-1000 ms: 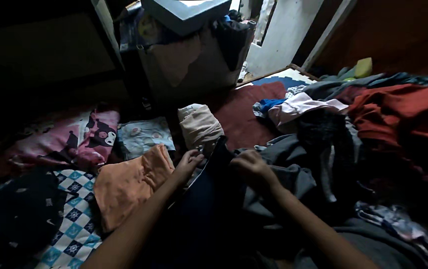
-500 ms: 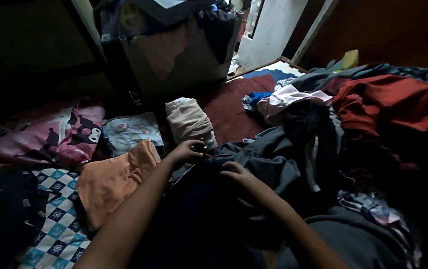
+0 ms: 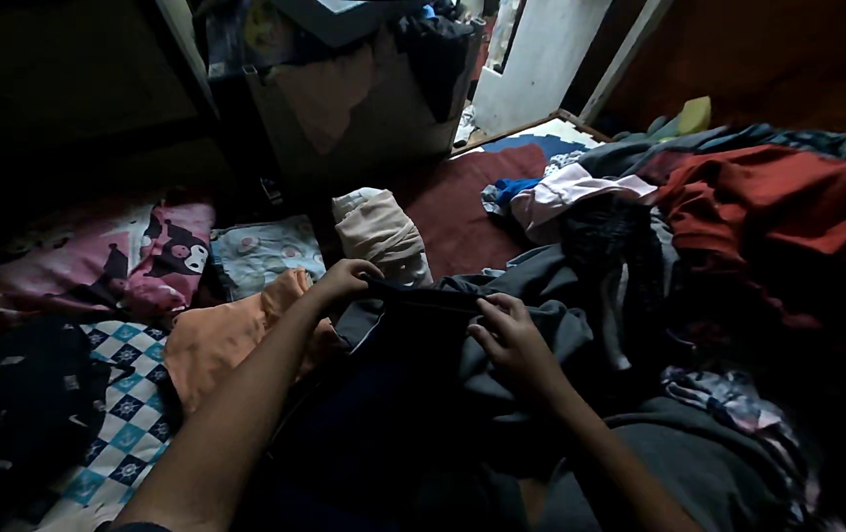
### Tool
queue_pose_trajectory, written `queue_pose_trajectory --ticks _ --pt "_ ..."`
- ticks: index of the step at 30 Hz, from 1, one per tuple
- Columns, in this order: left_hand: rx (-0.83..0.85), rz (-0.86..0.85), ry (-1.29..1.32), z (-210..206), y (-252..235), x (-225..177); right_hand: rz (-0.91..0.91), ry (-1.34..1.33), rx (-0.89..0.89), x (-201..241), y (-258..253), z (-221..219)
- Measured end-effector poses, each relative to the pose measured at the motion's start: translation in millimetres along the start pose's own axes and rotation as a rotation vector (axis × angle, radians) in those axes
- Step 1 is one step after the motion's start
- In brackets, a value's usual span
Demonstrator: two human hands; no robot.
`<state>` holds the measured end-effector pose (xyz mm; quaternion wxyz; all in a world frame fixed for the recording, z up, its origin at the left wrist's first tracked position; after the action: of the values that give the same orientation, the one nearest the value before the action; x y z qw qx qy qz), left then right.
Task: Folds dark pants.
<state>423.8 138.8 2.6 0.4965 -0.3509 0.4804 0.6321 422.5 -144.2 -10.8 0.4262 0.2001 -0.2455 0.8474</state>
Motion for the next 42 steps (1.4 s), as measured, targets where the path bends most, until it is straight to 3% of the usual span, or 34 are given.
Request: queue_pose_trajectory --ticks 2,4,9,11,14,17,21,27,30,33,37,40,42 --pt "-0.040 -0.030 -0.074 -1 6 1 0.184 0.114 -0.173 -7 6 -9" --pt "-0.016 -0.043 -0.187 1 15 7 0.303 0.201 -0.218 -11 17 -12" --pt "0.211 0.123 -0.532 -2 55 10 0.552 0.366 -0.030 -9 67 -32" --pt "0.338 0.226 -0.690 -11 66 -1 0.581 0.291 0.084 -12 75 -38" --pt "0.334 0.241 -0.748 -12 53 5 0.329 0.015 0.175 -22 68 -34" --pt "0.127 0.248 -0.522 -20 30 6 -0.109 -0.252 0.161 -22 42 -26" --pt "0.020 0.433 -0.311 -42 -7 25 -0.614 -0.411 0.317 -15 0 -32" --pt "0.047 0.604 -0.220 -49 -28 46 -0.772 -0.394 0.418 -18 -28 -58" --pt "-0.009 0.466 0.063 -31 -18 37 -0.742 -0.570 0.309 -5 -22 -42" --pt "0.011 0.230 0.214 -6 14 13 -0.478 -0.690 0.149 13 -4 -25" --pt "-0.024 -0.231 -0.201 28 84 -9 -0.036 -0.437 -0.013 46 41 -11" --pt "-0.133 -0.639 -0.478 35 150 4 0.304 -0.201 -0.075 65 86 -21" --pt "-0.168 -0.718 -0.603 30 191 24 0.491 -0.029 -0.078 70 115 -37"
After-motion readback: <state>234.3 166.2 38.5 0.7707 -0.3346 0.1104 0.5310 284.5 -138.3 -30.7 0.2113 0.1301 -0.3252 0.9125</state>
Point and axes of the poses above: each hand's wrist, its own y-axis away from the middle knuckle, its own z-axis out of the back of the hand, x = y × z, the point moved 1 cm from there along -y, towards the middle knuckle, and after that the axes turned 11 degrees about y, right-handed, at the moved point
